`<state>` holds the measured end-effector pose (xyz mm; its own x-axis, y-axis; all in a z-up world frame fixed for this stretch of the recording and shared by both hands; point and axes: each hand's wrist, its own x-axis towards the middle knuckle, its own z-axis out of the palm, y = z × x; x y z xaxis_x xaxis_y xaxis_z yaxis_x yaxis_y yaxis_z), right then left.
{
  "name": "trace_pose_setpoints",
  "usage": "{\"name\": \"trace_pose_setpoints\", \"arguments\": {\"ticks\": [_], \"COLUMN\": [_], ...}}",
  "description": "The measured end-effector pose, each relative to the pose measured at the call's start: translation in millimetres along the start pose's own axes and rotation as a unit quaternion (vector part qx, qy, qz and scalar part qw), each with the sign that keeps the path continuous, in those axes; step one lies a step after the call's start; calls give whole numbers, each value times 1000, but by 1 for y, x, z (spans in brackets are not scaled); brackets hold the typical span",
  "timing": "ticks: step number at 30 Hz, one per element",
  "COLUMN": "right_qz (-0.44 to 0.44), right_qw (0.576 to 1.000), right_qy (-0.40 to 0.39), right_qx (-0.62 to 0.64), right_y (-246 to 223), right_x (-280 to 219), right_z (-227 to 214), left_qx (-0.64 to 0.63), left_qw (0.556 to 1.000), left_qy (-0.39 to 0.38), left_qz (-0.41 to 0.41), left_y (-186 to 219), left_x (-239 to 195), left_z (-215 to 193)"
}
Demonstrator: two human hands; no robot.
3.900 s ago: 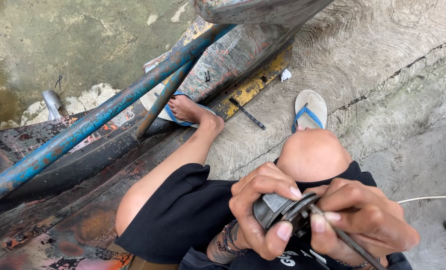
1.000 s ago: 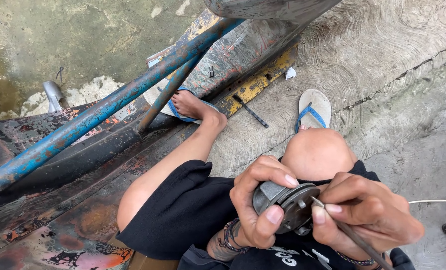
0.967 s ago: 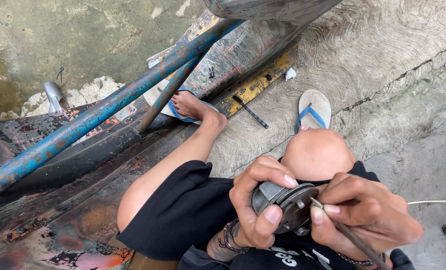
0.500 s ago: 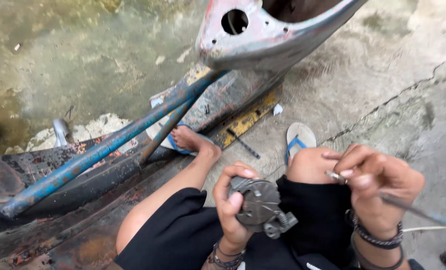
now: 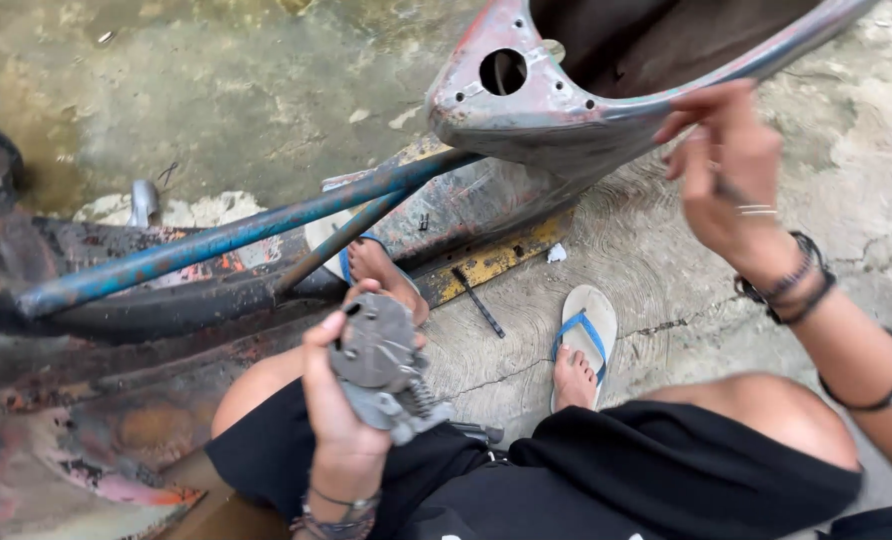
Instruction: Using a screwdriver to adjust or disassemble a small mechanical component from a motorcycle.
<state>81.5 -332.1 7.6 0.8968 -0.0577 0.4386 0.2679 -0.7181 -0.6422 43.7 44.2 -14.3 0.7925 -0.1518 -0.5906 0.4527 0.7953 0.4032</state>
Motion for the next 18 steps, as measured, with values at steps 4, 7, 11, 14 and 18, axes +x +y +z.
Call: {"name": "trace_pose_setpoints", "arguments": {"ticks": [4, 7, 11, 14, 18], "right_qz": [-107, -128, -36, -20, -32], "right_qw": [935, 923, 909, 926, 949], "right_qy": [-167, -311, -413, -376, -315], "right_qx": [-293, -188, -31, -26, -8], "right_y": [46, 48, 61, 90, 191], "right_x": [-1, -29, -63, -84, -147], "right_z": [55, 103, 165, 227, 342], "left_qx": [-93, -177, -228, -220, -231], "left_qw": [995, 975, 962, 970, 972], "left_qy": [2, -117, -138, -101, 18], "left_qz": [40, 63, 67, 40, 40], "left_y": [36, 53, 55, 46, 36], "left_x": [-30, -40, -46, -40, -36], "left_z": [24, 28, 27, 10, -5]}}
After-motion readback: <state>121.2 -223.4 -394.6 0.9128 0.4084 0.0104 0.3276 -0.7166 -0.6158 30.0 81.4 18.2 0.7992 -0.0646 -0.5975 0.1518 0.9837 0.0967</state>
